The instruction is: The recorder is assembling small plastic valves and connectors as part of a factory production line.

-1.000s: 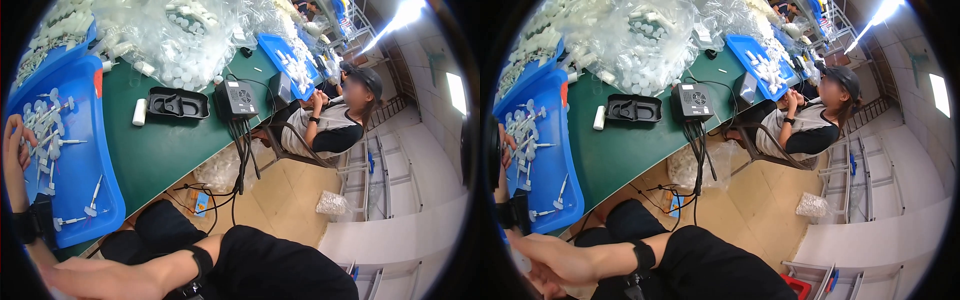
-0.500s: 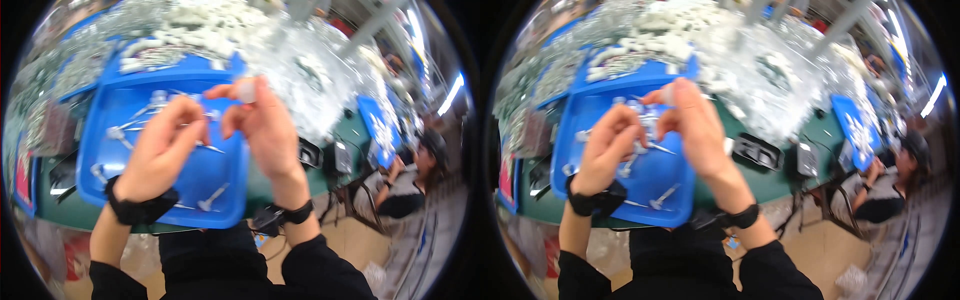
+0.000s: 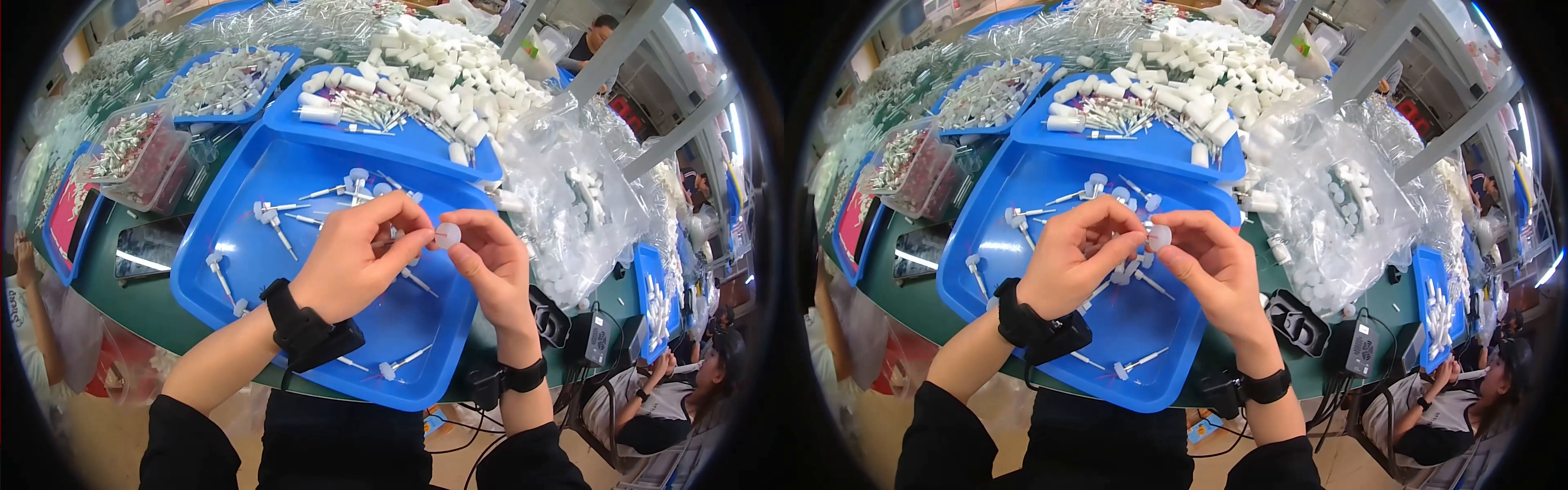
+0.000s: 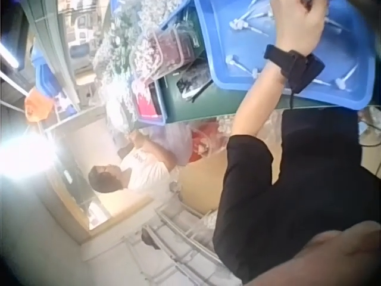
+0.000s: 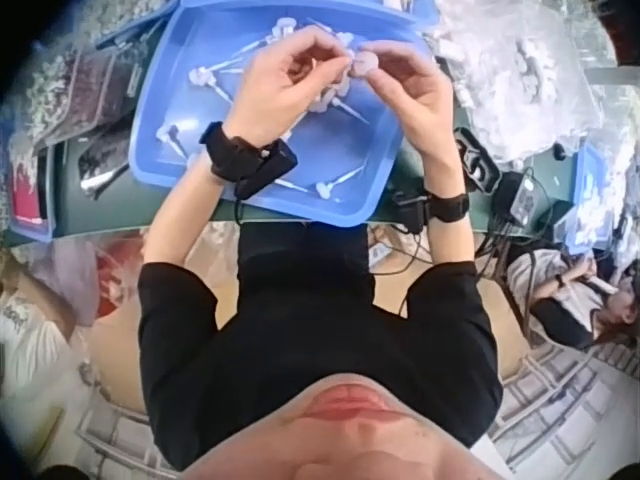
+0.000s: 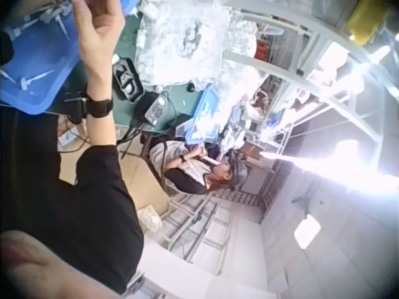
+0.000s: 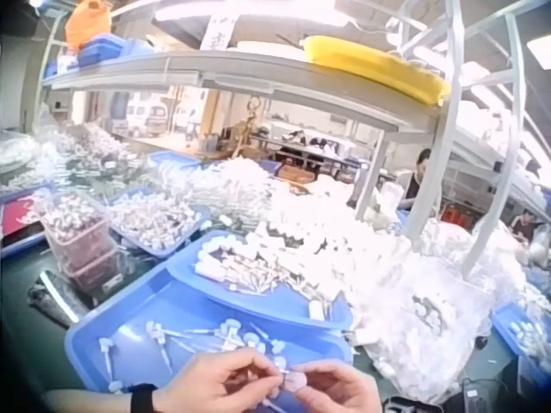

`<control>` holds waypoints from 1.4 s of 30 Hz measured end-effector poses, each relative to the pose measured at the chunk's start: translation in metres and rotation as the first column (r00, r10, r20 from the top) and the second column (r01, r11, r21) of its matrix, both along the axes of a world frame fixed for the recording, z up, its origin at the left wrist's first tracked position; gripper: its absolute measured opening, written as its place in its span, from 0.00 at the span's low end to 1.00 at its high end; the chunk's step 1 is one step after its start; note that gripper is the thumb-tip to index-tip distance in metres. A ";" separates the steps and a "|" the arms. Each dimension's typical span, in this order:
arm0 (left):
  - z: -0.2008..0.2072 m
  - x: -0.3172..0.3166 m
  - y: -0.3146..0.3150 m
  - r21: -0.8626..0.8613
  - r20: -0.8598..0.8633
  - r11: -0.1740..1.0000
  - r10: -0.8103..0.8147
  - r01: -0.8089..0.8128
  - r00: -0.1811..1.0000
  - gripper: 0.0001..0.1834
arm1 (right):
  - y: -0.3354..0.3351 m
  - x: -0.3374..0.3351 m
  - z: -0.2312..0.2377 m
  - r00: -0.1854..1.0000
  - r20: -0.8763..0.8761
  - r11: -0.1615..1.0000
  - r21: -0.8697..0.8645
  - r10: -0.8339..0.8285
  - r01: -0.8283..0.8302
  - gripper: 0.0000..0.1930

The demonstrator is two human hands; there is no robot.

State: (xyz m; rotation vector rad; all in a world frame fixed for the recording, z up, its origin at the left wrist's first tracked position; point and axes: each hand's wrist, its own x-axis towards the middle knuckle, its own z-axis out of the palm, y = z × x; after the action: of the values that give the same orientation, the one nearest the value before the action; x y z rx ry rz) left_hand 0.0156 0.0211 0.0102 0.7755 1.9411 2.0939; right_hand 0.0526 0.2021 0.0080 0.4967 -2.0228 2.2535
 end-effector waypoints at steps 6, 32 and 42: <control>0.000 -0.001 0.001 -0.145 -0.277 0.976 0.115 -0.160 0.954 0.03 | -0.001 -0.001 -0.002 0.998 -0.017 0.998 0.035 -0.055 0.055 0.15; -0.001 -0.001 -0.007 -0.286 -0.273 0.957 -0.040 -0.041 0.961 0.17 | -0.002 -0.002 -0.011 0.979 -0.108 0.954 0.226 -0.175 0.196 0.14; -0.008 -0.008 -0.012 -0.342 -0.231 0.921 0.111 -0.188 0.967 0.09 | 0.003 -0.002 -0.010 0.970 -0.188 0.928 0.310 -0.153 0.207 0.14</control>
State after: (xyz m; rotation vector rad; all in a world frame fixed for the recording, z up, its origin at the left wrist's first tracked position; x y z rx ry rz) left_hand 0.0073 0.0086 0.0025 0.8121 2.4761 1.7010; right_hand 0.0502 0.2046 -0.0015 0.4736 -2.2626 1.7215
